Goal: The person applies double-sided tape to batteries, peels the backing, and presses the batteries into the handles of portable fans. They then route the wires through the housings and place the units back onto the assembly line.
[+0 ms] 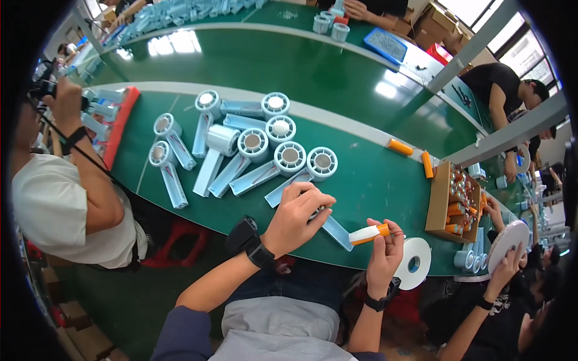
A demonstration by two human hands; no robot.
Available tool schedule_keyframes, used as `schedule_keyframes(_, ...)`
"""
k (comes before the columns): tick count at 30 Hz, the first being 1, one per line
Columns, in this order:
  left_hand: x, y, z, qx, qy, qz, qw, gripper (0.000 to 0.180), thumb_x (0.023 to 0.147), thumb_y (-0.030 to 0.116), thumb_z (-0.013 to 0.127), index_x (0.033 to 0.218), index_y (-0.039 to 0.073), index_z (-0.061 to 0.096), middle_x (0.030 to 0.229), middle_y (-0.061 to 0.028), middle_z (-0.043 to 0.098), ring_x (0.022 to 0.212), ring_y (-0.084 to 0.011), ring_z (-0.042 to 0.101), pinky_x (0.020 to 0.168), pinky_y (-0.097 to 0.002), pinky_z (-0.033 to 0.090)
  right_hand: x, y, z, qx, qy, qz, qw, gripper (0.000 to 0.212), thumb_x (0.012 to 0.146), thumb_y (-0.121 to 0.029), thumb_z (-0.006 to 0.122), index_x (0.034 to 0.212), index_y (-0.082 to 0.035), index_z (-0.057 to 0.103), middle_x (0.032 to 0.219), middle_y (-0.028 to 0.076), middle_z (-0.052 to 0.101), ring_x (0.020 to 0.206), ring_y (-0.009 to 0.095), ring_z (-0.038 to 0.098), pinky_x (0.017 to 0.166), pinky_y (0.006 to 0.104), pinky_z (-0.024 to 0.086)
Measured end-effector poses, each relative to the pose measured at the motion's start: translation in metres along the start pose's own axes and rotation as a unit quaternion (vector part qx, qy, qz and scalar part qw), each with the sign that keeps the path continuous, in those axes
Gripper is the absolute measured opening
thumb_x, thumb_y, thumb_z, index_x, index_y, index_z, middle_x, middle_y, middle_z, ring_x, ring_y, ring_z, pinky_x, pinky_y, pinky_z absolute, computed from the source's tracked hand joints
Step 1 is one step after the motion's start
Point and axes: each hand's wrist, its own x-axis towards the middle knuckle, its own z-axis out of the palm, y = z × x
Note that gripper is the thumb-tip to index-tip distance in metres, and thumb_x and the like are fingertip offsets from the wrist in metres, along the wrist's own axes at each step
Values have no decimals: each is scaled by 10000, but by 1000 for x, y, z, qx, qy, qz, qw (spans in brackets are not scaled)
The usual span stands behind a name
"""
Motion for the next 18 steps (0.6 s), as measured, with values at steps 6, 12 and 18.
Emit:
schedule_keyframes(6, -2, -3, -3, 16, 5, 12, 1000, 183, 798, 69, 764, 974, 100, 726, 999, 21, 708, 998, -225, 573, 871, -361, 420, -6, -8, -7, -179, -49, -73, 980, 376, 954, 41, 614, 1298, -14, 473, 1207, 205, 679, 1138, 251, 654, 929, 335, 525)
schedule_keyframes(12, -1, -7, 1, -16, 17, -2, 1000, 167, 802, 80, 756, 963, 108, 721, 1026, 38, 699, 1007, -209, 570, 861, -368, 401, 23, -37, -1, -409, -238, -170, 864, 366, 856, 46, 726, 1184, -8, 572, 1153, 144, 699, 961, 271, 655, 804, 338, 530)
schedule_keyframes(18, -3, -9, 6, -24, 50, -8, 998, 132, 821, 112, 738, 949, 114, 709, 1005, 48, 686, 1012, -195, 567, 868, -380, 369, 56, -63, 38, -590, -359, -261, 675, 379, 794, -68, 786, 1147, -68, 649, 1018, 60, 669, 891, 263, 587, 756, 377, 484)
